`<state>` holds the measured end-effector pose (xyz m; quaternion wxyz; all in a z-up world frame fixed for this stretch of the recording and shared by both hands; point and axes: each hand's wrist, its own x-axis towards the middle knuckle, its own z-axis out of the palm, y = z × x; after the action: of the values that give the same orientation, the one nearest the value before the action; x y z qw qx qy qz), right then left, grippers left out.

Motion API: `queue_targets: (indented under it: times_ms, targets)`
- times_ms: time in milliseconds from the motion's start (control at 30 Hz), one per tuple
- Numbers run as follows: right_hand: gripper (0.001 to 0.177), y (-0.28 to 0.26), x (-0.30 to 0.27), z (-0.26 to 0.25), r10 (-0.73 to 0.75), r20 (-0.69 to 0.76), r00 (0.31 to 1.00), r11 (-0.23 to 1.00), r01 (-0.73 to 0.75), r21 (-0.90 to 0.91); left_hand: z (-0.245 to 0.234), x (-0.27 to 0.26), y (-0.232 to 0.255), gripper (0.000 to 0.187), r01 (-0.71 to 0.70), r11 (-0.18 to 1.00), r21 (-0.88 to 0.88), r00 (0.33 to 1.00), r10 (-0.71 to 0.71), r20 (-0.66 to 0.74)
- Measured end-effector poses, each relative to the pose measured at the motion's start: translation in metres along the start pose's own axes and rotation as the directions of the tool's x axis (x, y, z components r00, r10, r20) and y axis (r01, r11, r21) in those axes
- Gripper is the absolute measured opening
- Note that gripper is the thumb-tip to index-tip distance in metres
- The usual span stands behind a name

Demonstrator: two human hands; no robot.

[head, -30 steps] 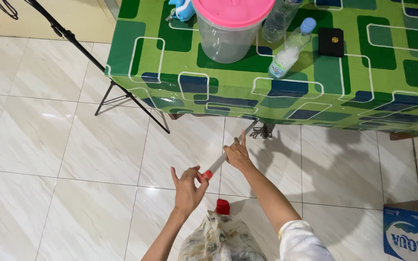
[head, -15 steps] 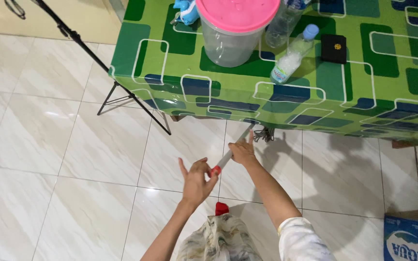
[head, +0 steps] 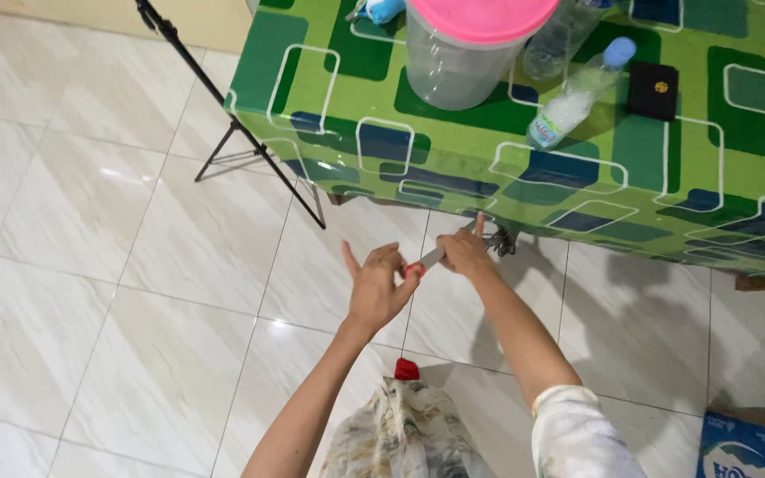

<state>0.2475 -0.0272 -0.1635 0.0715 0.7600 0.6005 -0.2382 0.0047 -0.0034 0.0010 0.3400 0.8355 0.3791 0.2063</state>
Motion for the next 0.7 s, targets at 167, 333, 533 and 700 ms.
queue_targets:
  times_ms: [167, 333, 533, 700]
  targets:
    - [0.022, 0.039, 0.016, 0.011, 0.011, -0.080, 0.997, 1.000, -0.012, -0.011, 0.018, 0.016, 0.008, 0.033, -0.033, 0.999, 0.000, 0.999, 0.033, -0.039]
    - [0.028, 0.039, 0.007, -0.020, 0.030, -0.006, 1.000, 0.999, -0.030, -0.035, -0.001, 0.022, 0.041, 0.035, 0.041, 0.997, -0.058, 0.999, -0.041, 0.017]
    - [0.015, 0.016, -0.002, -0.053, -0.051, 0.039, 0.998, 0.998, 0.052, -0.023, -0.020, 0.030, 0.050, 0.035, 0.057, 0.991, -0.117, 0.998, -0.061, -0.030]
    - [0.015, 0.023, -0.002, -0.041, 0.052, 0.189, 0.981, 0.999, -0.048, -0.022, -0.001, 0.030, 0.033, 0.036, 0.147, 0.977, -0.152, 0.988, -0.153, -0.025]
